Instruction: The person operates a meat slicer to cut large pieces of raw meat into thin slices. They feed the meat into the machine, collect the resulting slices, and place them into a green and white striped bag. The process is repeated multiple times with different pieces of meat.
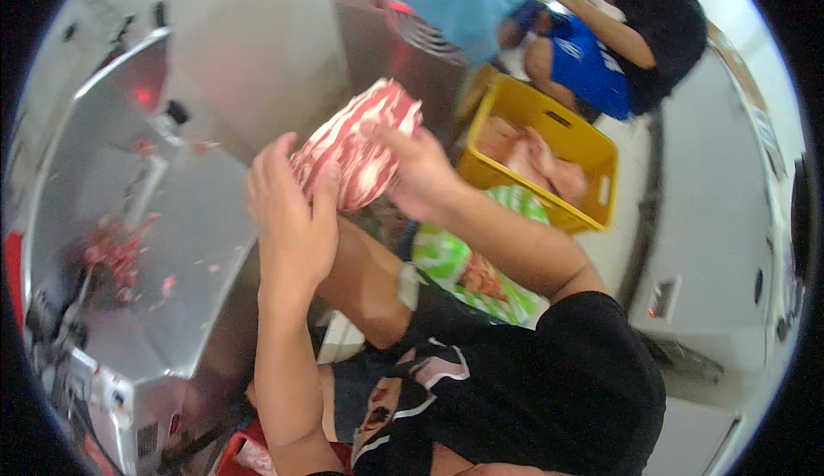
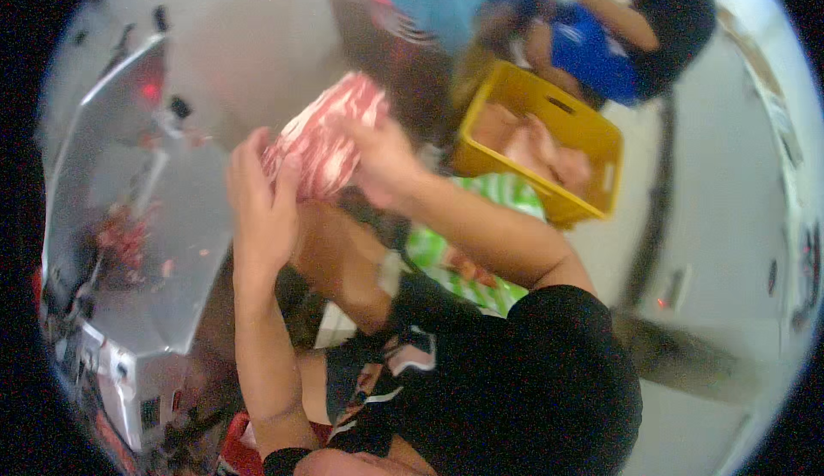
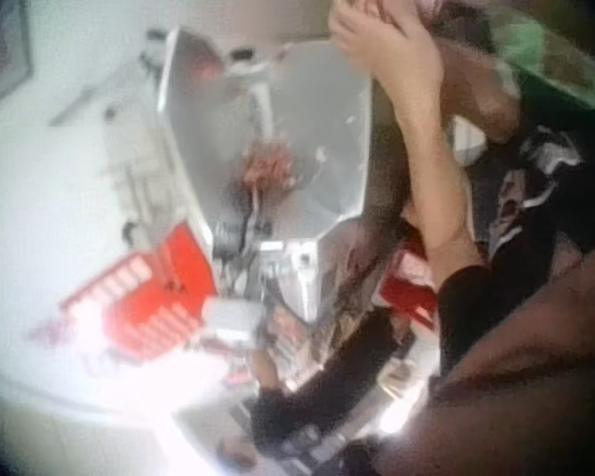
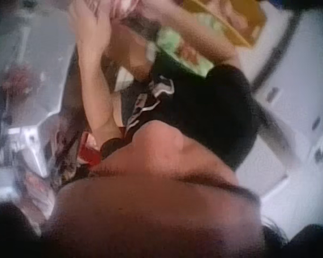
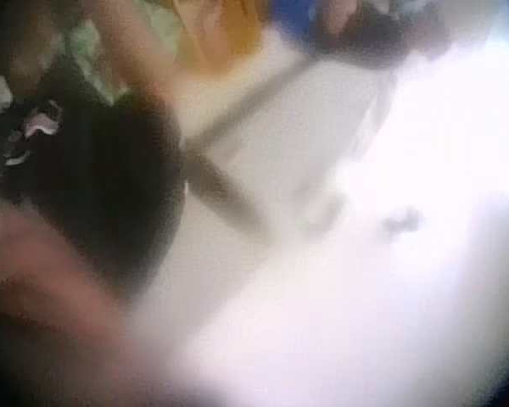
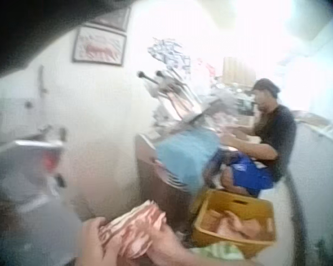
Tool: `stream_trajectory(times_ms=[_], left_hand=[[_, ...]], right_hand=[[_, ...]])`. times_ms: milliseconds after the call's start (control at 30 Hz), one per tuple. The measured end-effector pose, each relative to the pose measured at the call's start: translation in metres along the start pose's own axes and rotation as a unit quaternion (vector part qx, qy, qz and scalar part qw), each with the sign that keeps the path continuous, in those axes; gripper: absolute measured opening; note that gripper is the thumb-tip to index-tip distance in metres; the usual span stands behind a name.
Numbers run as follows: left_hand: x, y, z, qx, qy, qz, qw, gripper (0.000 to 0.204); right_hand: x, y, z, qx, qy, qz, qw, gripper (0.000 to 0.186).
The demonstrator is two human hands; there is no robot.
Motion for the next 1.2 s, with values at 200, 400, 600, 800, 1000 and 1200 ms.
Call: stream_trajectory(times_ms=[200, 400, 600, 800, 1000, 1200], left_hand=[[-0.065, -0.12, 0.007, -0.084, -0.011, -0.128, 0.988, 0.094], [-0.073, -0.202, -0.033, -0.117, 0.085, -0.267, 0.953, 0.061], [-0.05, -0.173, -0.001, -0.479, 0.286, -0.309, 0.77, 0.07], [-0.05, -0.168, -0.014, -0.529, 0.289, -0.359, 0.713, 0.069], [-0.05, -0.179, -0.015, -0.525, 0.289, -0.389, 0.699, 0.066], [-0.054, -0.174, -0.019, -0.538, 0.3, -0.397, 0.68, 0.065]], right_hand=[[-0.053, 0.111, -0.116, -0.529, 0.198, 0.046, 0.824, 0.034], [-0.099, 0.174, -0.081, -0.523, 0.069, -0.06, 0.847, 0.04], [-0.108, 0.283, 0.05, -0.569, -0.17, -0.093, 0.799, 0.047], [-0.125, 0.368, 0.055, -0.617, -0.34, 0.032, 0.709, 0.07], [-0.14, 0.432, 0.114, -0.676, -0.342, 0.183, 0.626, 0.075], [-0.146, 0.402, 0.136, -0.652, -0.286, 0.299, 0.636, 0.076]])
Point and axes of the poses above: each hand's wrist, its own x-axis towards the middle knuckle, its own y-axis out of the back of the hand, z = x × y, the point moved 2 cm from there along x, towards the middle knuckle, and after that the axes turned 9 degrees about -x, right-handed, at the moved point
